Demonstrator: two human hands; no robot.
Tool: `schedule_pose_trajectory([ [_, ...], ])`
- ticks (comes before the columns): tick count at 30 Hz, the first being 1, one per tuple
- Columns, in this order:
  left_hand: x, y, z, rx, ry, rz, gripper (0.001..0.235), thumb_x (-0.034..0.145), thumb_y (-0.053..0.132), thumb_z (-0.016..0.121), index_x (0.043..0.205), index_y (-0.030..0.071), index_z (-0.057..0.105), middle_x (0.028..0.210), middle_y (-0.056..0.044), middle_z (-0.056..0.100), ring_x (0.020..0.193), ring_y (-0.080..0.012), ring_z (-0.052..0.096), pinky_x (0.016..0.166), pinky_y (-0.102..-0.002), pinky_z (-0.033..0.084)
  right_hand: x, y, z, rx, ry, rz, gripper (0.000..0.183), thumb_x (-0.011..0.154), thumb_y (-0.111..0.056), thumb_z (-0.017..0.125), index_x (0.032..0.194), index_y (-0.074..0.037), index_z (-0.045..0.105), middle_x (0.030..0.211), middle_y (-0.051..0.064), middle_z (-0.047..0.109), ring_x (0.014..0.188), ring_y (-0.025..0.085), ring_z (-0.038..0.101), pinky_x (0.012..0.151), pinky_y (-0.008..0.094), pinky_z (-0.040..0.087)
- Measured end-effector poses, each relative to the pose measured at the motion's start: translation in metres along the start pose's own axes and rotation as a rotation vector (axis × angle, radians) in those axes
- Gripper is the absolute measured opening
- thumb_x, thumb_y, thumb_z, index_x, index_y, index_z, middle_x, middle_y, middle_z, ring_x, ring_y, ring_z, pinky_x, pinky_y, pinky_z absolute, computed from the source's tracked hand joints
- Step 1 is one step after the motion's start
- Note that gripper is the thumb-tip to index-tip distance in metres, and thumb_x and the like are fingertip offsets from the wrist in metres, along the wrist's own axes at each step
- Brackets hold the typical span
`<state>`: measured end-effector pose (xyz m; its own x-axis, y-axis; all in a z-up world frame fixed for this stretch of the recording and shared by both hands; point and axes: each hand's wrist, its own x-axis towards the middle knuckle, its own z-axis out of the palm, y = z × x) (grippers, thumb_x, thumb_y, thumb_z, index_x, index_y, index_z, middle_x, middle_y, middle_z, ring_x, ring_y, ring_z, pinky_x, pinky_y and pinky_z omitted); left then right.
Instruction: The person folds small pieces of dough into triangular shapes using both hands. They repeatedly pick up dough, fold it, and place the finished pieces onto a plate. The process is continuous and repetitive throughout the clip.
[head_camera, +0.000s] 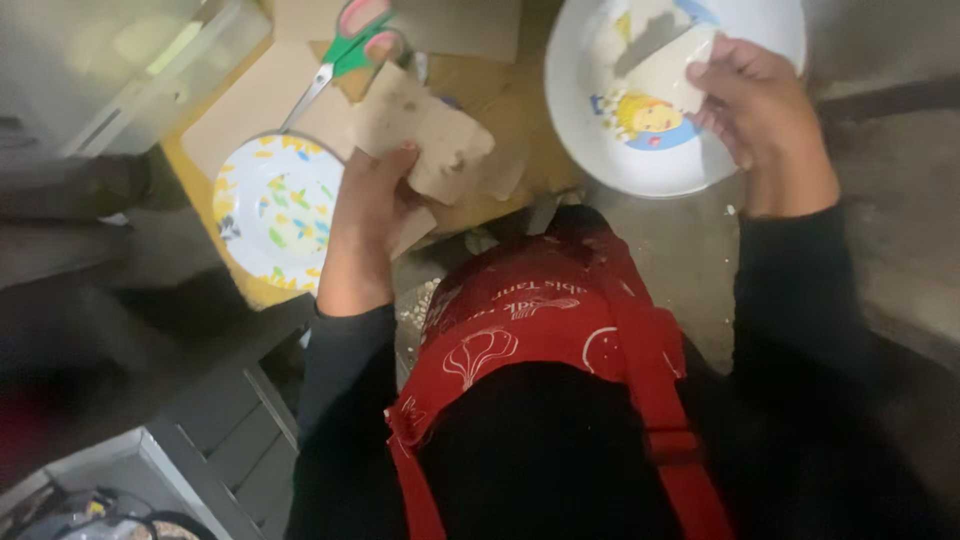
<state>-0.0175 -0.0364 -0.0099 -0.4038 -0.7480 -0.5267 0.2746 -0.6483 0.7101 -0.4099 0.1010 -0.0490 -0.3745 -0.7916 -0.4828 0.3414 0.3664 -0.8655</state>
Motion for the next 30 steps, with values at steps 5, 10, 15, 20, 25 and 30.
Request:
schedule_pose_trajectory([
  [5,0.014,-0.003,0.015,1.056,0.321,0.503,0.069,0.096,0.006,0.069,0.154,-0.003,0.032,0.135,-0.02,0.057,0.125,-0.0334,0.059,0.106,-0.043,0.05,0.033,0.038,-0.029,-0.098,0.058,0.0,0.021,0.097,-0.009,0.072,0.117,-0.005,0.07,0.096,0.001,0.073,0.08,0.009,0.07,0.07,0.023,0.059],
  [10,0.021,-0.029,0.04,1.353,0.354,0.938,0.074,0.098,0.004,0.069,0.159,-0.005,0.028,0.16,-0.029,0.035,0.154,-0.0414,0.031,0.13,-0.048,0.027,0.033,0.056,-0.032,-0.531,0.189,-0.279,0.022,0.1,-0.01,0.08,0.113,0.0,0.065,0.094,0.005,0.069,0.08,0.013,0.068,0.07,0.028,0.058],
  [15,0.036,-0.084,0.096,1.376,0.049,0.933,0.059,0.1,0.009,0.067,0.153,-0.004,0.043,0.149,-0.026,0.048,0.143,-0.0441,0.042,0.123,-0.054,0.032,0.031,0.048,-0.033,-0.719,0.192,-0.509,0.033,0.097,-0.004,0.08,0.128,-0.001,0.067,0.101,0.007,0.068,0.087,0.015,0.067,0.079,0.029,0.055],
  [20,0.049,-0.126,0.149,1.457,-0.259,0.903,0.041,0.094,0.01,0.068,0.134,0.005,0.06,0.137,-0.018,0.059,0.138,-0.0401,0.05,0.115,-0.052,0.041,0.035,0.034,-0.044,-0.698,0.102,-0.608,0.037,0.097,0.005,0.071,0.133,-0.001,0.067,0.116,0.012,0.065,0.099,0.019,0.068,0.085,0.031,0.057],
  [25,0.065,-0.144,0.177,1.563,-0.332,0.884,0.037,0.087,0.011,0.07,0.124,0.006,0.064,0.133,-0.014,0.059,0.137,-0.0393,0.046,0.106,-0.053,0.041,0.036,0.018,-0.053,-0.854,0.205,-0.661,0.017,0.101,0.004,0.074,0.115,-0.005,0.073,0.11,0.011,0.066,0.096,0.026,0.068,0.082,0.036,0.054],
  [30,0.078,-0.155,0.186,1.625,-0.38,0.915,0.032,0.087,0.011,0.07,0.118,0.006,0.064,0.137,-0.011,0.06,0.141,-0.0369,0.046,0.109,-0.054,0.042,0.017,0.012,-0.044,-1.041,0.128,-0.624,0.026,0.085,0.004,0.069,0.106,-0.01,0.077,0.115,0.011,0.062,0.109,0.033,0.059,0.088,0.042,0.05],
])
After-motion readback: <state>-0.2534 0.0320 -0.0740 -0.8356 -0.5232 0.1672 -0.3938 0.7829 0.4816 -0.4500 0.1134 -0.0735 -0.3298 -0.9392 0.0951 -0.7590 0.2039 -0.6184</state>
